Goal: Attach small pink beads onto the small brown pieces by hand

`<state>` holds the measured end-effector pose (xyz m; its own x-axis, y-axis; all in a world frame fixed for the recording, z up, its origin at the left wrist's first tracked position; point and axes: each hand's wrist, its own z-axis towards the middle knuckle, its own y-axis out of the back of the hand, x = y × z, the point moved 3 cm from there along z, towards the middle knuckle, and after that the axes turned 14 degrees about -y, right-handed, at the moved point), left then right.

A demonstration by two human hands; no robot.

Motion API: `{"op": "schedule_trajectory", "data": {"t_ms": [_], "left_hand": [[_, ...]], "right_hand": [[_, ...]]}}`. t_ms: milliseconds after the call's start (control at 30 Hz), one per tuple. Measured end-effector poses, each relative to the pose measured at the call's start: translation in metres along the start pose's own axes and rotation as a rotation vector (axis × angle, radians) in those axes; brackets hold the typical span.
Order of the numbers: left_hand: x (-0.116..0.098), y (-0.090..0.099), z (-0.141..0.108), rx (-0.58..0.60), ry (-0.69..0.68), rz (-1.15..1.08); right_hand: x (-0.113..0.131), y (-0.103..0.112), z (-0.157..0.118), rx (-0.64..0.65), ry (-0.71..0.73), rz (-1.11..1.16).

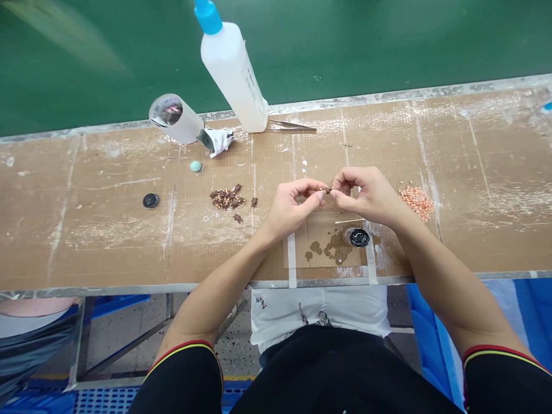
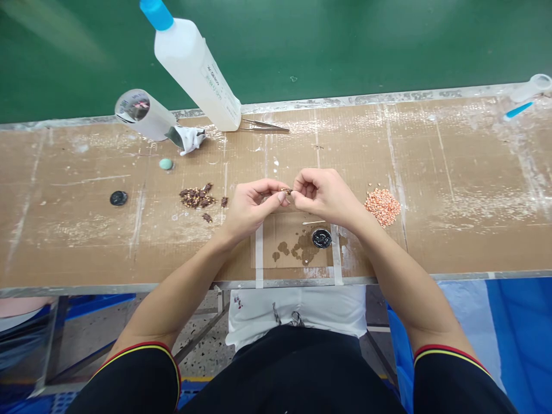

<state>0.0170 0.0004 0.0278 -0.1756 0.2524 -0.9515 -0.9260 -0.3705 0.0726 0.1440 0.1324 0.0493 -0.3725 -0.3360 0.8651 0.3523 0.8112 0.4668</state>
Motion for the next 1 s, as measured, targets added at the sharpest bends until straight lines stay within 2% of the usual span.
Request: {"op": "schedule_trajectory", "data": {"t_ms": [600, 733, 800, 833, 933, 1000], "left_hand": [[0.003, -0.001, -0.001, 0.014, -0.009, 0.007], [-0.002, 0.000, 0.003, 0.086, -0.011, 0.028], [-0.006, 0.015, 0.008, 0.095, -0.048, 0.130], [-0.006, 0.028, 0.009, 0.070, -0.073, 0.217], [-0.002, 0.085, 0.007, -0.113, -0.132, 0.568], [0.002, 0.123, 0.001, -0.220, -0.120, 0.758]], "right_hand": [[-0.001, -0.001, -0.001, 0.009, 0.001, -0.002], [-0.002, 0.000, -0.002, -0.012, 0.014, -0.011], [-0.002, 0.001, -0.003, -0.044, 0.013, -0.008], [-0.002, 0.002, -0.004, -0.066, 0.014, -0.001], [-0.003, 0.006, -0.004, -0.131, 0.018, 0.031], [-0.004, 0.007, -0.003, -0.150, 0.020, 0.050]]}}
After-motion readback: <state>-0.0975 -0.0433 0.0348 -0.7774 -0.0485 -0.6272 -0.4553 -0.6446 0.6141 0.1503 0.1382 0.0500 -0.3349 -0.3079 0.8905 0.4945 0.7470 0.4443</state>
